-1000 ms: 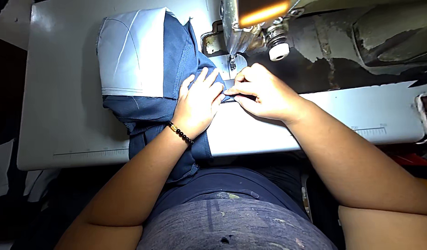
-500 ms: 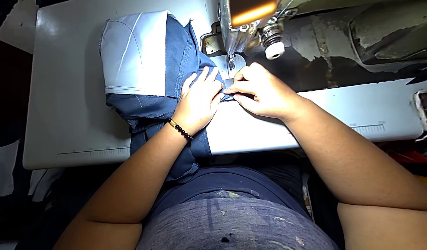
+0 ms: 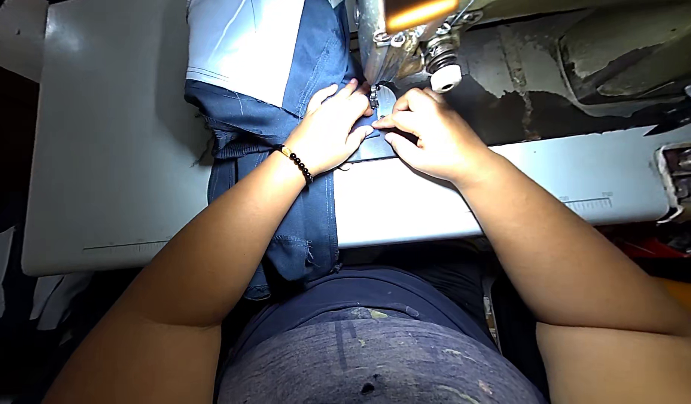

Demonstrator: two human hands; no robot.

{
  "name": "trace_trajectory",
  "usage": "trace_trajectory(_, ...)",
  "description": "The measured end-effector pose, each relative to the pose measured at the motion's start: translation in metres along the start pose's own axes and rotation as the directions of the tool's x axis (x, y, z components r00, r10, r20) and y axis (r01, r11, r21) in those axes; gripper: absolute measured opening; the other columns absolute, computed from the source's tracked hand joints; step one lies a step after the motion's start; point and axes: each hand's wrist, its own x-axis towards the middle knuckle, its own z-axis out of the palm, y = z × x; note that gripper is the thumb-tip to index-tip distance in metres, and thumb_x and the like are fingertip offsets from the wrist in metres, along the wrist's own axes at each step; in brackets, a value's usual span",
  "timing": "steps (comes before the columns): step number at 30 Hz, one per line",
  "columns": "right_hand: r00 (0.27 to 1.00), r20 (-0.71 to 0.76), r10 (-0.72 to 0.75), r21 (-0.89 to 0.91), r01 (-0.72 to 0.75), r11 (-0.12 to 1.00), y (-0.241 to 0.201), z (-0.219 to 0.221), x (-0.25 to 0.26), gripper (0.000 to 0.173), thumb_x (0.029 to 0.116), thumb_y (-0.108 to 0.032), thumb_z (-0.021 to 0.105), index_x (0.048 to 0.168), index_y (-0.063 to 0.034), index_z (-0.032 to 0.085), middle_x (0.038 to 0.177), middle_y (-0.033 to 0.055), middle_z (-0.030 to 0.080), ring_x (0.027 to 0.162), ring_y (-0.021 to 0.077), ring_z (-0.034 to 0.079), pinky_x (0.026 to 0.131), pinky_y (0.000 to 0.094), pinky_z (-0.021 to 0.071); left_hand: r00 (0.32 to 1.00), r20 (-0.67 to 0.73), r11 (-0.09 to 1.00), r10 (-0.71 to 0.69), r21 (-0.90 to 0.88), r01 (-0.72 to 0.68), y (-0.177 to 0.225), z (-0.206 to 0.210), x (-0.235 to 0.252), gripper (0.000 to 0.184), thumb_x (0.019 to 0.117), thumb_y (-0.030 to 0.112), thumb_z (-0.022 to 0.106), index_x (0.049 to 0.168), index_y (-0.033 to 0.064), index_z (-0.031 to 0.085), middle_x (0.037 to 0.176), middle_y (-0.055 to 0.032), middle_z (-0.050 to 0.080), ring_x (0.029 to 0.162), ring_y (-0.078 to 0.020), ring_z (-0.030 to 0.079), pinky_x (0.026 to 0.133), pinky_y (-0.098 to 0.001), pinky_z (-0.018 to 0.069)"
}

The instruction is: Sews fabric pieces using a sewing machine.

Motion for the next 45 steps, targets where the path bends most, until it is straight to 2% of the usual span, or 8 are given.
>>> trace_trajectory(12,1.000,-0.006,0.025,0.000,-0.025,1.000,0.000,-0.001,0.001,0.032,0.0976,-0.016,0.052,0.117,-0.0110,0.077,0.109,0.0168,0.065,0.112,0.0339,0.056,0.100,0.0441,0.0409,1.000,0.000,1.000,-0.003,-0.012,0.003,-0.004,-0.002,0.005,0.037,0.1050,0.032,0.048,0.126,0.0055,0.064,0.148,-0.0142,0.058,0.150,-0.0268,0.039,0.126,-0.0501,0.0170)
trace_trajectory(16,0.999,0.004,0.032,-0.032,-0.031,0.999,-0.001,-0.001,0.002,0.036,0.0978,-0.017,0.050,0.123,-0.0091,0.074,0.110,0.0186,0.064,0.112,0.0356,0.056,0.100,0.0459,0.0408,1.000,0.000,1.000,-0.011,0.006,0.011,-0.008,-0.004,0.012,0.038,0.1048,0.032,0.048,0.125,0.0046,0.064,0.143,-0.0155,0.060,0.148,-0.0285,0.042,0.125,-0.0518,0.0182)
trace_trajectory(21,0.998,0.005,0.058,-0.041,-0.058,0.997,-0.002,-0.001,0.000,0.035,0.0987,-0.019,0.051,0.123,-0.0101,0.074,0.112,0.0196,0.063,0.113,0.0373,0.055,0.100,0.0481,0.0407,0.998,0.006,0.996,-0.068,0.056,0.067,-0.022,-0.010,0.031,0.049,0.1067,0.035,0.045,0.143,0.0042,0.055,0.154,-0.0150,0.052,0.152,-0.0267,0.037,0.127,-0.0497,0.0142)
trace_trajectory(28,0.997,0.009,0.076,-0.029,-0.076,0.997,-0.001,-0.001,-0.001,0.034,0.0981,-0.019,0.053,0.122,-0.0110,0.075,0.114,0.0195,0.064,0.116,0.0378,0.055,0.102,0.0486,0.0406,0.996,0.015,0.992,-0.086,0.094,0.085,-0.020,-0.010,0.032,0.052,0.1078,0.036,0.042,0.148,0.0034,0.050,0.158,-0.0149,0.047,0.153,-0.0255,0.035,0.127,-0.0486,0.0125)
trace_trajectory(36,0.998,-0.004,0.070,-0.022,-0.070,0.997,0.000,0.000,0.001,0.034,0.0975,-0.018,0.052,0.121,-0.0103,0.075,0.111,0.0182,0.064,0.115,0.0353,0.056,0.103,0.0475,0.0405,0.999,0.001,0.991,-0.051,0.128,0.051,-0.017,-0.010,0.032,0.044,0.1088,0.031,0.040,0.139,0.0055,0.058,0.155,-0.0123,0.051,0.152,-0.0273,0.036,0.125,-0.0531,0.0161)
trace_trajectory(40,0.997,-0.010,0.072,0.001,-0.072,0.997,-0.005,-0.003,0.002,0.031,0.0989,-0.021,0.056,0.120,-0.0089,0.075,0.112,0.0182,0.066,0.116,0.0361,0.058,0.104,0.0495,0.0422,0.988,0.080,0.963,-0.133,0.245,0.110,0.013,-0.018,-0.001,0.054,0.1080,0.035,0.040,0.154,0.0090,0.046,0.170,-0.0092,0.027,0.160,-0.0301,0.012,0.125,-0.0633,0.0067)
trace_trajectory(42,1.000,0.005,-0.016,0.012,0.016,1.000,-0.023,-0.008,0.010,0.031,0.0994,-0.022,0.055,0.119,-0.0082,0.075,0.111,0.0185,0.067,0.113,0.0363,0.060,0.100,0.0508,0.0455,0.985,0.077,0.963,-0.151,0.234,0.130,0.037,-0.019,-0.042,0.064,0.1039,0.043,0.044,0.156,0.0056,0.042,0.172,-0.0094,0.019,0.161,-0.0304,0.007,0.125,-0.0641,0.0054)
trace_trajectory(45,0.971,-0.005,-0.238,-0.004,0.238,0.971,-0.075,0.002,0.043,0.031,0.1007,-0.025,0.054,0.113,-0.0082,0.076,0.100,0.0144,0.067,0.101,0.0324,0.064,0.089,0.0461,0.0505,0.987,0.015,0.963,-0.161,0.220,0.154,0.058,-0.002,-0.103,0.064,0.1038,0.050,0.041,0.146,0.0051,0.056,0.159,-0.0141,0.046,0.155,-0.0359,0.028,0.122,-0.0688,0.0091)
